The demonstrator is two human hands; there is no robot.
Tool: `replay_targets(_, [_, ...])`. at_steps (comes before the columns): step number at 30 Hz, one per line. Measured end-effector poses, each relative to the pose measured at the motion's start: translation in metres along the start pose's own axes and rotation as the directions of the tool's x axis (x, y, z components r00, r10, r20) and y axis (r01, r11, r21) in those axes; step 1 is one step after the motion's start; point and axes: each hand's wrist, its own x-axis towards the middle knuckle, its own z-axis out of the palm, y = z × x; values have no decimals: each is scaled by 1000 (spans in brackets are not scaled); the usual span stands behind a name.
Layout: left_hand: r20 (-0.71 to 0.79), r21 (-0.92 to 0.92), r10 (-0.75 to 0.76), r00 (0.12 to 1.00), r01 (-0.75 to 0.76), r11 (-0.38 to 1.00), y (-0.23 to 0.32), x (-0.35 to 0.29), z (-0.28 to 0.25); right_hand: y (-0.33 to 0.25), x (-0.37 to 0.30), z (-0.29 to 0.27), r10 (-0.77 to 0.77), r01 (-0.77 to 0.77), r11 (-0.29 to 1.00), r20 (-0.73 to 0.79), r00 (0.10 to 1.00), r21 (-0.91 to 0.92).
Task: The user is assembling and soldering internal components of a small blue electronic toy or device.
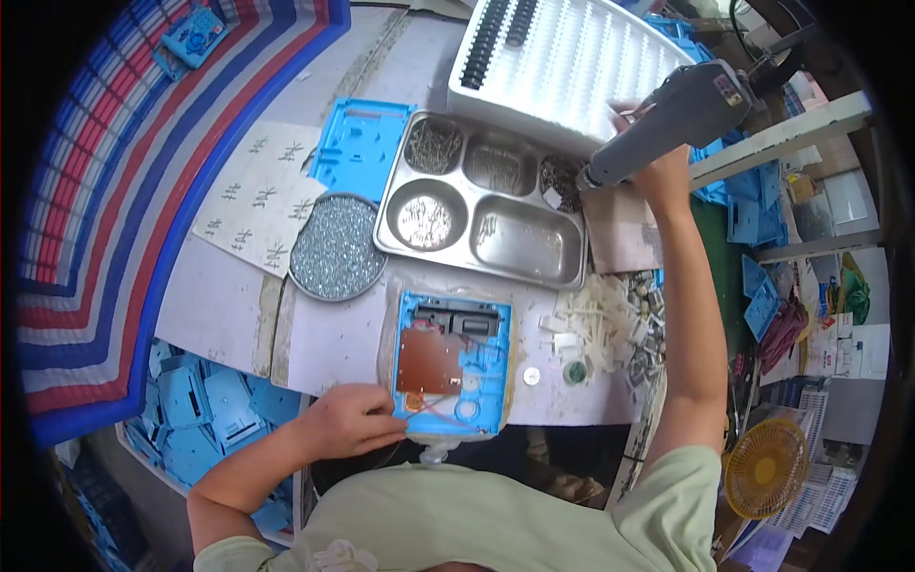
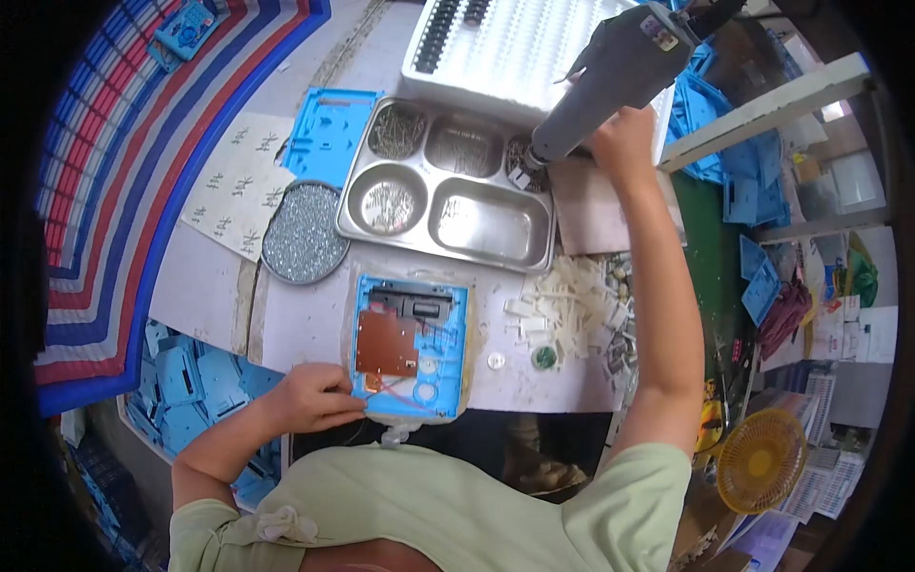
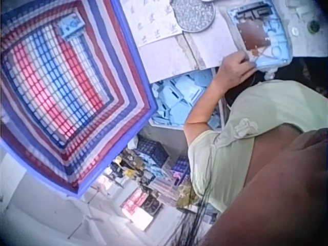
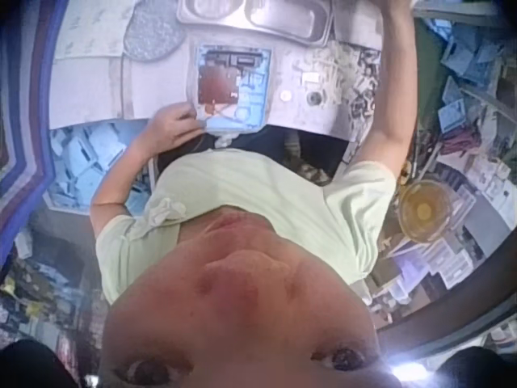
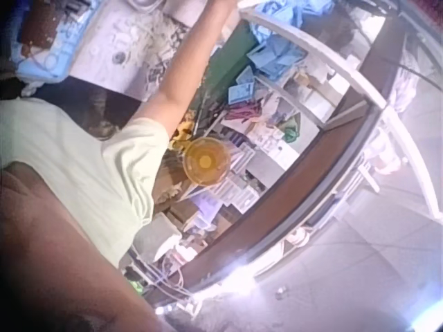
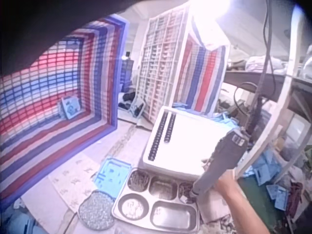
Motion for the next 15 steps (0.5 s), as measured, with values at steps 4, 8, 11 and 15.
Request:
replay_targets(4, [-23, 13, -29, 999, 29, 1000, 0, -5, 0, -1, 100, 74, -522, 511, 832, 8, 853, -214])
replay_targets(8, [-32, 33, -50, 998, 51, 998, 1, -5, 2, 1, 120, 103, -547, 535, 791, 50, 836, -297])
replay_targets(11, [-39, 26, -64, 997, 65, 998, 1, -8, 4, -10, 127, 114, -604, 563, 761, -33, 796, -322])
replay_targets(15, [-34, 5, -43, 999, 43, 999, -1, -5, 4, 47, 128, 119, -340, 357, 933, -216, 915, 39])
